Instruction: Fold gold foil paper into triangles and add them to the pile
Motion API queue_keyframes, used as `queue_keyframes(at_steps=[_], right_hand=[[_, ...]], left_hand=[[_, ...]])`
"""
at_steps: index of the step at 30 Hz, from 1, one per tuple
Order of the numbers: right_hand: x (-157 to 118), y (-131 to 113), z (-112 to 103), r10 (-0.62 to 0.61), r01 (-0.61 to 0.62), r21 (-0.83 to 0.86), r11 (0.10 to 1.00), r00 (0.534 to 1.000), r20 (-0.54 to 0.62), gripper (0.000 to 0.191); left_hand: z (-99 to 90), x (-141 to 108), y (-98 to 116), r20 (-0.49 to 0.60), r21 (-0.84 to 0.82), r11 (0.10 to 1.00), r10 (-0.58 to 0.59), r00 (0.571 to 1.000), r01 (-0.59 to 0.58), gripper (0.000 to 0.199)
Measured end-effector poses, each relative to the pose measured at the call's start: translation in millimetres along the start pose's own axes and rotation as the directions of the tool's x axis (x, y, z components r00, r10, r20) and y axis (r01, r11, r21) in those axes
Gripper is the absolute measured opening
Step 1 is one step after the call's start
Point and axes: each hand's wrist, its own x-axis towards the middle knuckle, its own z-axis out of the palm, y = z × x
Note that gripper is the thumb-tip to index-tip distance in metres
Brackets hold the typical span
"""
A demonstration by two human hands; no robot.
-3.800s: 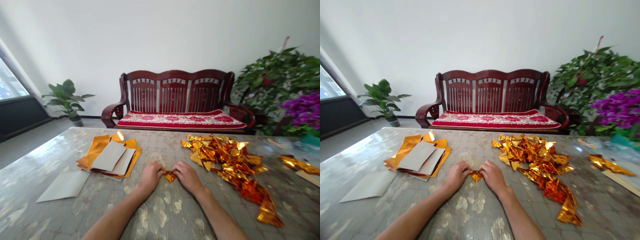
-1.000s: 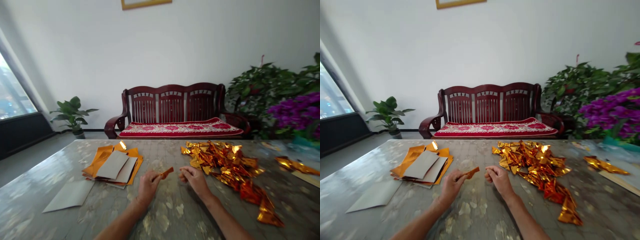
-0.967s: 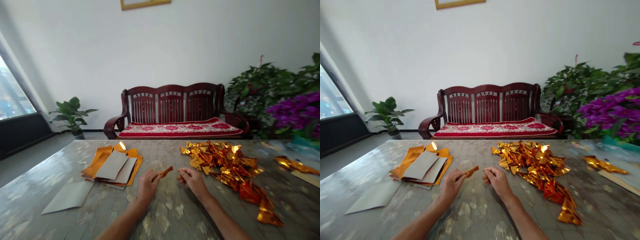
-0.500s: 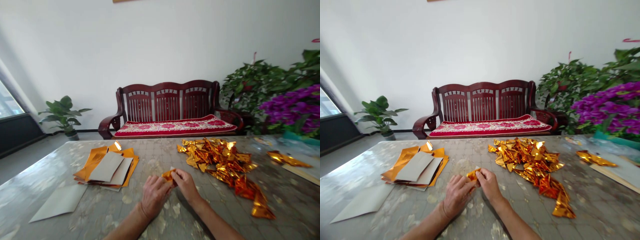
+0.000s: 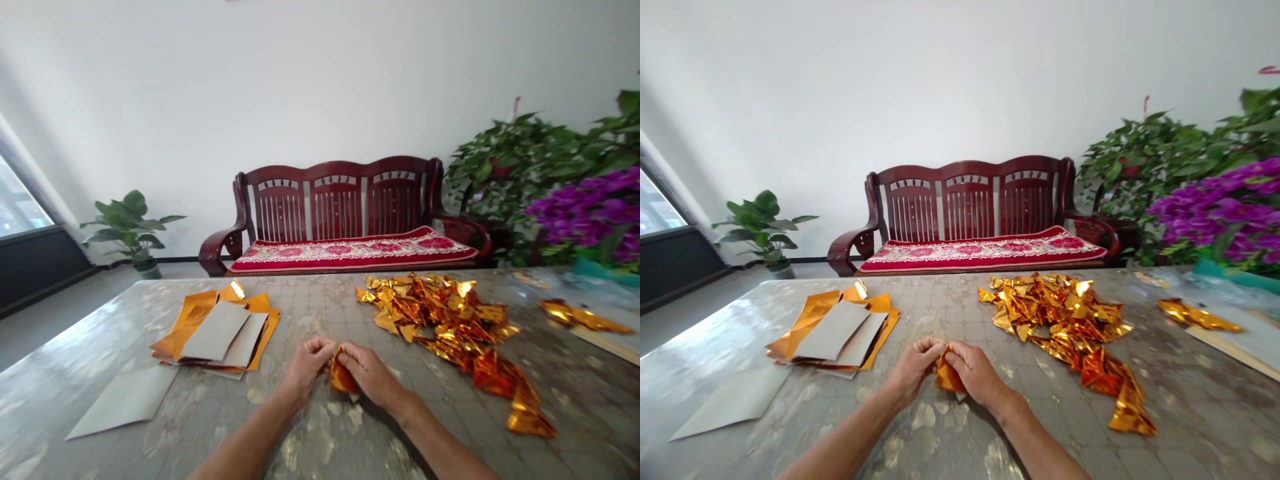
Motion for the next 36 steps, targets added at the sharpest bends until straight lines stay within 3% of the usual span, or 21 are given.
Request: queue_keyframes(at_steps=[4, 11, 21, 27, 32, 36], right_hand=[[0, -1, -1, 0.021, -0.021, -0.054, 0.998, 1.000, -0.003, 0.036], [-1, -2, 0, 0.019, -0.026, -0.140, 0.990, 0.999, -0.051, 0.036], [-2, 2, 1, -0.003, -0.006, -0.290, 0.957, 1.000, -0.031, 0.039], [-2, -1, 3, -0.021, 0.014, -0.314, 0.949, 1.000, -0.019, 0.035], [-2, 0, 4, 0.009, -0.031, -0.317, 0.948, 0.998, -0.069, 0.025], [-1, 3, 4, 0.010, -0.036, -0.337, 0.941, 0.997, -0.079, 0.026]], left_hand=[[1.6, -6, -9, -0.017, -0.056, 0.998, -0.005, 1.000, 0.004, 0.049], [1.0, -9, -14, -0.050, -0.005, 0.999, 0.051, 0.997, -0.051, 0.047], [-0.2, -7, -11, -0.052, 0.163, 0.983, 0.093, 0.994, -0.084, 0.034], [-1.2, -8, -18, -0.094, 0.320, 0.928, 0.234, 0.968, -0.193, 0.021], [2.5, -11, -22, -0.168, 0.406, 0.887, 0.309, 0.936, -0.219, 0.019], [-1.2, -8, -26, -0.097, 0.431, 0.868, 0.316, 0.944, -0.247, 0.016]])
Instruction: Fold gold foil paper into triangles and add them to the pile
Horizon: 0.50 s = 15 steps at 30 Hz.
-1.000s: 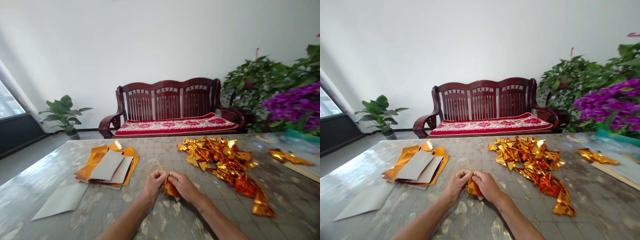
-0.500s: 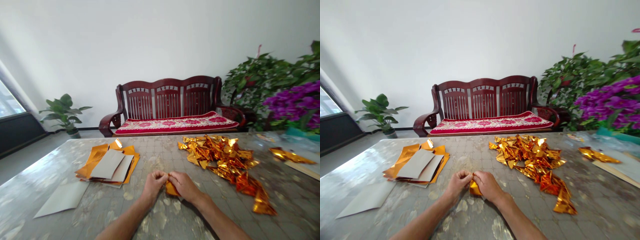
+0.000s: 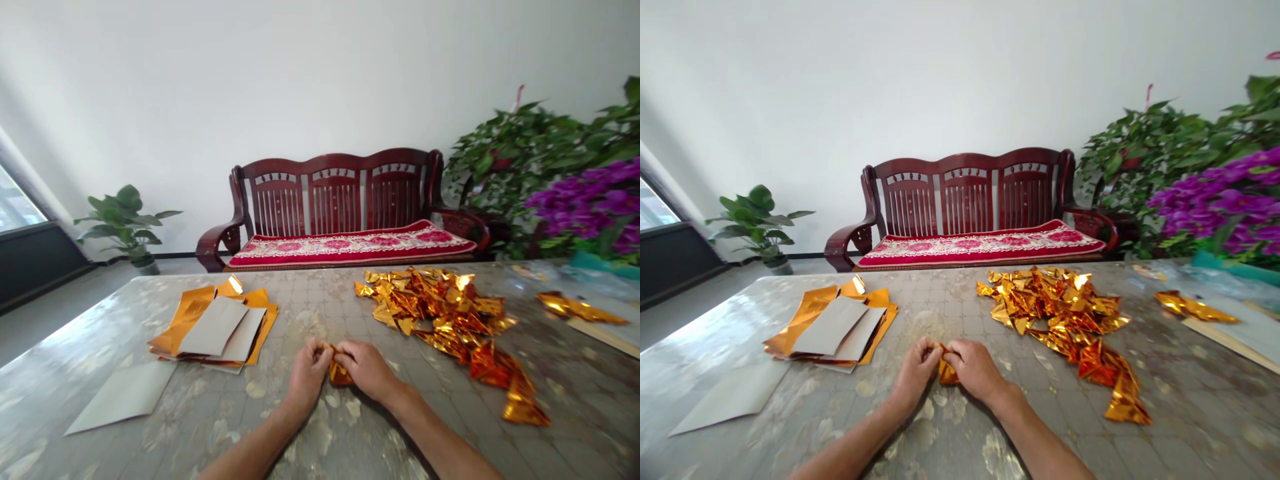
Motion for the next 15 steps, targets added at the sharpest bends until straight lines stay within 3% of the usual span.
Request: queue_keyframes(at_steps=[4, 9, 15], right_hand=[[1, 0, -2, -0.020, 0.021, 0.055, 0.998, 1.000, -0.014, 0.020], [1, 4, -3, 0.060, -0.026, 0.210, 0.977, 0.986, -0.155, 0.023], [4, 6, 1, 0.149, -0.065, 0.316, 0.947, 0.957, -0.249, 0.029]], left_hand=[[-5.6, 4, -3, 0.065, -0.023, 1.000, 0.006, 0.998, -0.005, 0.018], [-14.1, 4, 5, -0.132, -0.129, 0.992, -0.016, 0.991, -0.001, 0.027], [-21.5, 4, 0, -0.178, -0.213, 0.976, 0.003, 0.984, -0.042, 0.029]])
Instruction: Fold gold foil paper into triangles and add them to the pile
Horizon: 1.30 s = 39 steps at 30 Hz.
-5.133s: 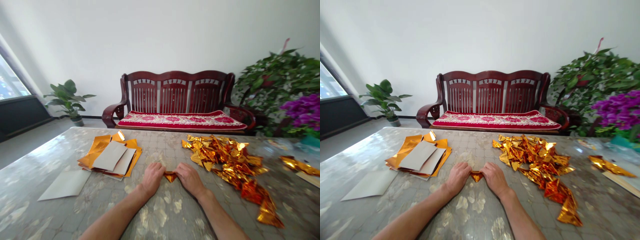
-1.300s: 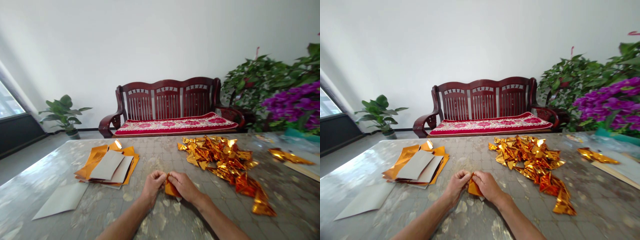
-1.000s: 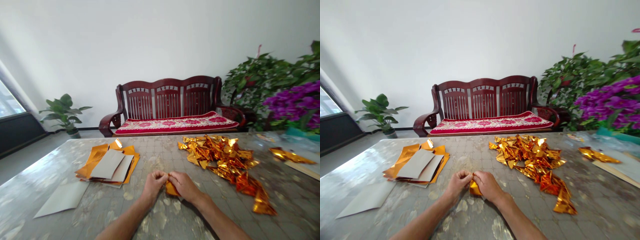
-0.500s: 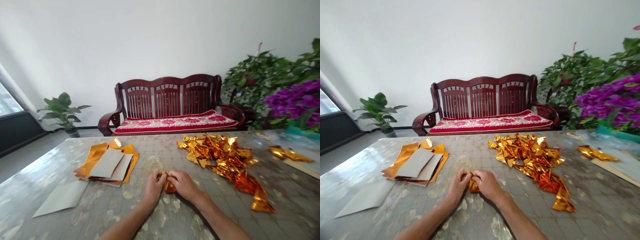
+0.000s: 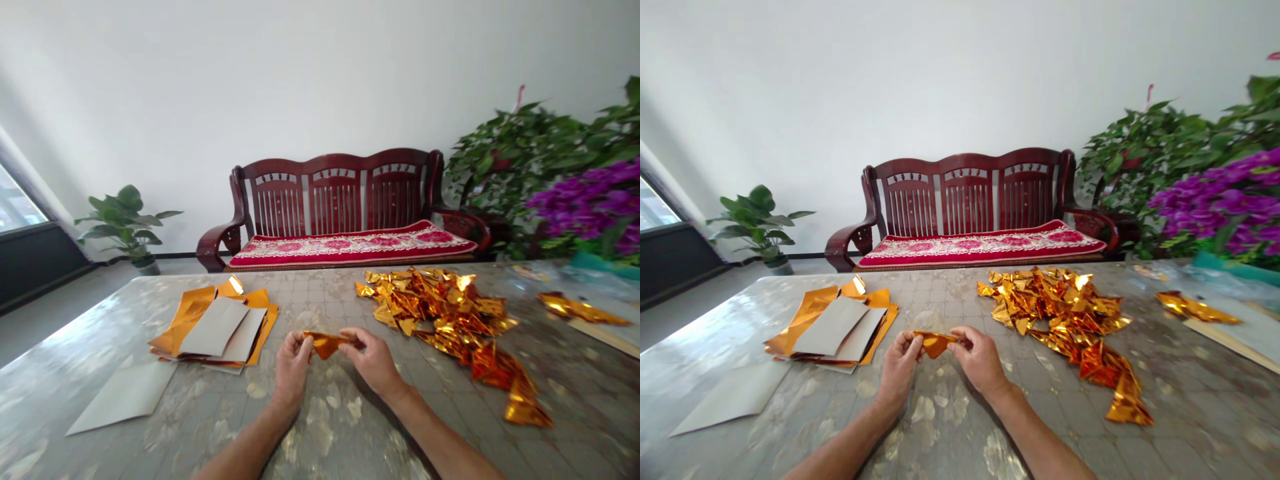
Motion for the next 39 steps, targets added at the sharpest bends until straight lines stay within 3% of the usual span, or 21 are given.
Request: queue_keyframes(at_steps=[6, 13, 16, 22, 25, 31, 39], right_hand=[[-1, 0, 0, -0.050, 0.048, -0.034, 0.998, 0.997, -0.056, 0.027], [-4, 1, -3, -0.122, 0.111, -0.206, 0.972, 0.992, -0.044, 0.031], [-3, -1, -3, -0.067, 0.059, -0.223, 0.973, 0.997, -0.027, 0.030], [1, 4, -3, 0.024, -0.022, -0.208, 0.978, 1.000, 0.007, 0.030], [3, 8, -4, 0.079, -0.075, -0.092, 0.993, 0.996, 0.037, 0.035], [6, 9, -7, 0.261, -0.283, 0.139, 0.949, 0.953, 0.154, 0.040], [8, 13, -9, 0.274, -0.297, 0.106, 0.949, 0.942, 0.193, 0.035]], left_hand=[[-2.2, -1, -2, 0.023, -0.015, 1.000, -0.011, 1.000, 0.011, 0.026], [0.2, -3, -2, 0.035, -0.042, 0.997, -0.060, 0.998, 0.061, 0.029], [1.2, -3, -3, 0.042, -0.016, 0.997, -0.071, 0.997, 0.072, 0.029], [-0.1, -5, -3, 0.015, 0.187, 0.981, 0.050, 0.999, -0.052, 0.019], [-0.6, -5, -5, 0.013, 0.226, 0.972, 0.069, 0.998, -0.070, 0.017], [-2.3, 2, -17, 0.033, 0.180, 0.983, 0.021, 0.999, -0.027, 0.019], [-3.1, 8, -20, 0.103, 0.047, 0.994, -0.106, 0.989, 0.102, 0.023]])
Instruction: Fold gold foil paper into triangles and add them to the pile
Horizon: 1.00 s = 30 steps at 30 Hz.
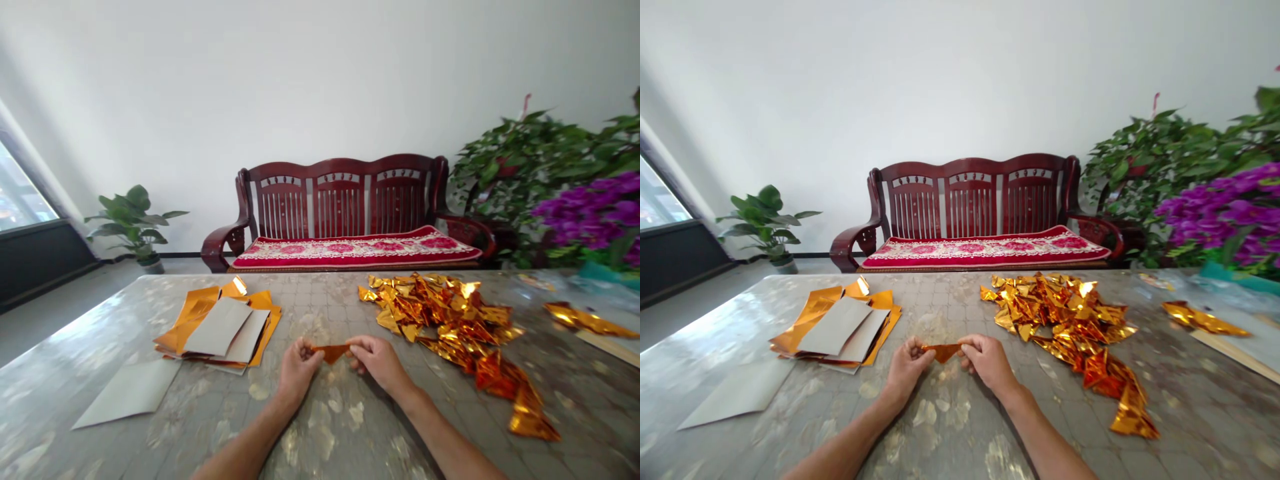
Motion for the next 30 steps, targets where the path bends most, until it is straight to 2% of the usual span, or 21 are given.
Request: queue_keyframes(at_steps=[4, 8, 13, 21, 23, 28, 30], right_hand=[[1, 1, -3, -0.114, 0.109, -0.169, 0.980, 0.993, -0.023, 0.026], [3, 4, -6, -0.288, 0.261, -0.299, 0.918, 0.957, -0.048, 0.022], [6, 16, -5, -0.275, 0.268, -0.239, 0.933, 0.961, 0.003, 0.019], [5, 18, -7, -0.373, 0.361, -0.316, 0.878, 0.928, 0.023, 0.022], [6, 17, -8, -0.380, 0.370, -0.310, 0.876, 0.924, 0.028, 0.023], [8, 17, -9, -0.369, 0.358, -0.285, 0.889, 0.929, 0.018, 0.024], [7, 16, -10, -0.367, 0.360, -0.260, 0.896, 0.930, 0.024, 0.024]], left_hand=[[1.9, 2, 1, 0.033, -0.002, 1.000, -0.021, 0.999, 0.021, 0.022], [5.1, 3, 0, 0.049, 0.001, 0.999, -0.034, 0.998, 0.034, 0.020], [8.4, 5, -3, 0.075, -0.015, 1.000, -0.009, 0.997, 0.010, 0.016], [7.5, 3, 0, 0.196, -0.140, 0.990, 0.051, 0.979, -0.023, 0.015], [5.5, 4, 1, 0.223, -0.114, 0.992, 0.070, 0.972, -0.045, 0.015], [-2.3, 13, 1, 0.315, 0.071, 0.985, 0.128, 0.941, -0.158, 0.015], [-4.3, 16, 0, 0.326, 0.073, 0.986, 0.121, 0.937, -0.153, 0.014]])
